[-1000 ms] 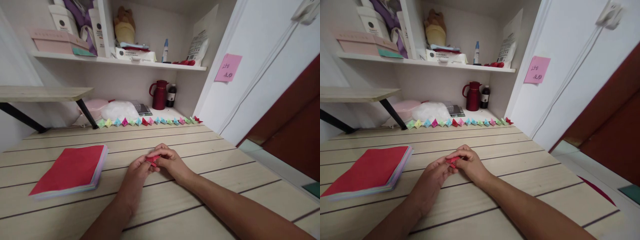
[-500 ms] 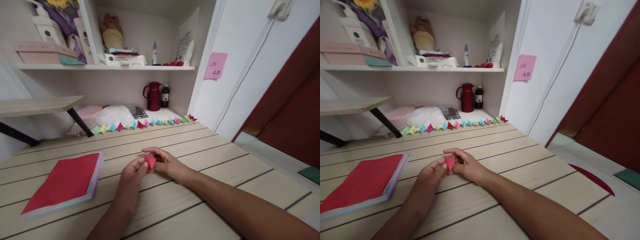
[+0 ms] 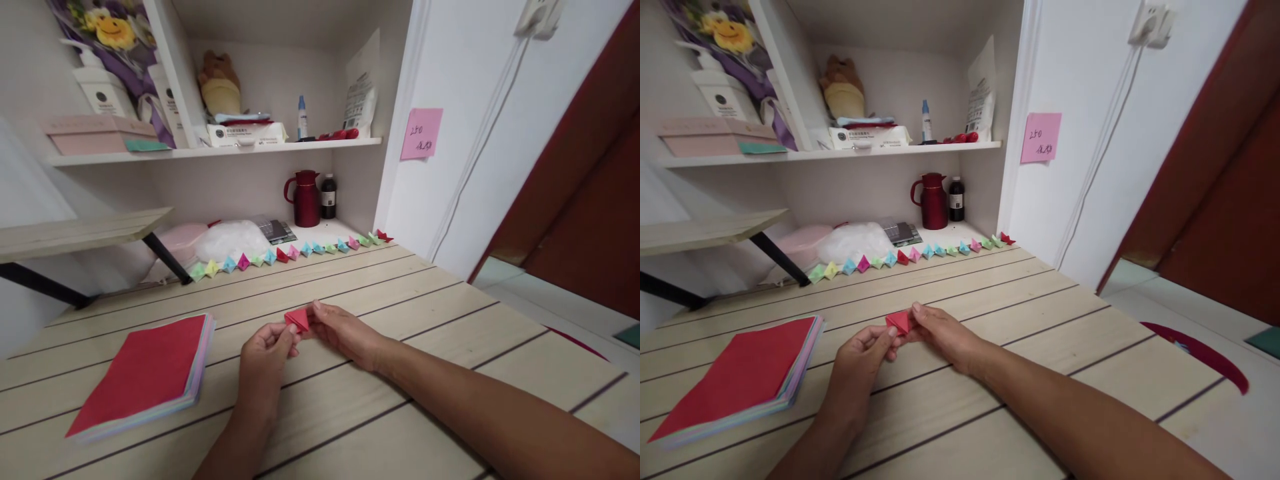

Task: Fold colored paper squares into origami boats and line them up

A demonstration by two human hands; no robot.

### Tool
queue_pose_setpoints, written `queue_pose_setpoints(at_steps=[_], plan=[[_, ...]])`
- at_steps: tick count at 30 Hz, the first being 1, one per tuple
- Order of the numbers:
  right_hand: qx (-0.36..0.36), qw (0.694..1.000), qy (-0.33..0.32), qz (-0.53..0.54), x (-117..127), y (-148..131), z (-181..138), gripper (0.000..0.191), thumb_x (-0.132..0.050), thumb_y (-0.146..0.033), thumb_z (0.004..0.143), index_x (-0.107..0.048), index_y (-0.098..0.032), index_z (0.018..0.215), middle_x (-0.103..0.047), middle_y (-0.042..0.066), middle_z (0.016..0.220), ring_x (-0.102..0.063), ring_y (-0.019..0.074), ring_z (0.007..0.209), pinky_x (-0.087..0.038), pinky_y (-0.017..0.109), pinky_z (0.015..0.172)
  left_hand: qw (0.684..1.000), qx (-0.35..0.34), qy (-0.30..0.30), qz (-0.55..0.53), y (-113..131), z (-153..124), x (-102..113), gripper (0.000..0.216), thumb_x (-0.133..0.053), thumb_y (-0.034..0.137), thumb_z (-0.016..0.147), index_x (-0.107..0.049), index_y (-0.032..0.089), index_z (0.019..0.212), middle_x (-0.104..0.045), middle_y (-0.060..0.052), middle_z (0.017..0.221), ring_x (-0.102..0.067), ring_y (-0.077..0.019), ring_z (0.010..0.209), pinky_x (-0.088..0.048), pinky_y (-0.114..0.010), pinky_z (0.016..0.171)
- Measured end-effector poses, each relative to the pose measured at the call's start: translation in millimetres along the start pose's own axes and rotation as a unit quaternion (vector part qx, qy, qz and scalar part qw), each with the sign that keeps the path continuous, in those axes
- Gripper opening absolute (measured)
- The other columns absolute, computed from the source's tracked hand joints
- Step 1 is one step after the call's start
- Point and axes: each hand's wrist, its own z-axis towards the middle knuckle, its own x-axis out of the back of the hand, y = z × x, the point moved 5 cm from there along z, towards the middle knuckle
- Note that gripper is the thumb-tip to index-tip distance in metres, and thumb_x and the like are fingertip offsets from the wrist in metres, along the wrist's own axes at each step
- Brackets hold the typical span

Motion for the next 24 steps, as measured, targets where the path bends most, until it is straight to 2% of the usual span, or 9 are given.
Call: queue_pose_setpoints(at_steps=[4, 10, 13, 15, 17, 21, 24], plan=[[-0.020, 0.998, 0.028, -0.047, -2, 2, -3, 0.034, -0.080, -0.041, 0.070, -0.068, -0.013, 0.087, -0.070, 0.004, 0.080, -0.064, 0.0157, 0.077, -0.047, 0.032, 0.083, 0.999, -0.014, 0.000, 0.032, 1, -1, -2, 0.023, -0.071, 0.037, 0.066, -0.065, 0.015, 0.066, -0.064, 0.000, 0.056, -0.053, -0.0103, 0.051, -0.041, -0.022, 0.054], [-0.038, 0.994, 0.086, -0.063, 4, 4, -1, 0.035, -0.084, -0.040, 0.061, -0.068, -0.011, 0.072, -0.068, 0.003, 0.063, -0.062, 0.0128, 0.058, -0.048, 0.027, 0.063, 0.998, -0.040, -0.017, 0.039, -4, 2, -3, 0.023, -0.071, 0.037, 0.068, -0.064, 0.016, 0.065, -0.062, 0.001, 0.054, -0.053, -0.0104, 0.048, -0.042, -0.022, 0.052], [-0.055, 0.992, 0.100, -0.056, 7, 6, 0, 0.038, -0.086, -0.041, 0.057, -0.065, -0.011, 0.066, -0.068, 0.003, 0.061, -0.061, 0.0128, 0.050, -0.048, 0.027, 0.057, 0.998, -0.059, -0.022, -0.001, -4, 4, -4, 0.024, -0.074, 0.036, 0.066, -0.065, 0.017, 0.077, -0.065, 0.000, 0.063, -0.061, -0.0132, 0.060, -0.047, -0.024, 0.060], [-0.063, 0.992, 0.098, -0.055, 7, 8, 0, 0.038, -0.086, -0.040, 0.057, -0.065, -0.010, 0.065, -0.069, 0.004, 0.062, -0.061, 0.0130, 0.048, -0.048, 0.027, 0.054, 0.997, -0.068, 0.004, -0.030, -3, 5, -1, 0.037, -0.078, 0.036, 0.063, -0.066, 0.018, 0.093, -0.069, -0.001, 0.077, -0.065, -0.0146, 0.069, -0.049, -0.025, 0.067], [-0.071, 0.991, 0.092, -0.059, 6, 11, 0, 0.038, -0.085, -0.041, 0.058, -0.064, -0.010, 0.066, -0.069, 0.004, 0.062, -0.061, 0.0134, 0.047, -0.047, 0.026, 0.051, 0.998, -0.057, 0.023, -0.031, -3, 4, 3, 0.045, -0.079, 0.038, 0.062, -0.068, 0.018, 0.100, -0.070, -0.003, 0.084, -0.065, -0.0158, 0.076, -0.049, -0.026, 0.070], [-0.080, 0.992, 0.055, -0.083, 1, 12, -2, 0.039, -0.085, -0.042, 0.059, -0.063, -0.011, 0.066, -0.067, 0.003, 0.060, -0.061, 0.0135, 0.046, -0.047, 0.026, 0.050, 1.000, 0.002, -0.028, -0.009, -3, 1, 4, 0.029, -0.077, 0.043, 0.067, -0.071, 0.015, 0.075, -0.067, -0.002, 0.066, -0.059, -0.0153, 0.068, -0.045, -0.026, 0.069], [-0.056, 0.996, 0.013, -0.074, -5, 9, -3, 0.040, -0.078, -0.048, 0.069, -0.066, -0.010, 0.075, -0.069, 0.005, 0.069, -0.064, 0.0138, 0.056, -0.051, 0.029, 0.061, 0.993, 0.019, -0.072, -0.090, 0, 1, 5, 0.029, -0.073, 0.043, 0.073, -0.069, 0.015, 0.071, -0.066, -0.002, 0.066, -0.057, -0.0147, 0.070, -0.045, -0.027, 0.073]])
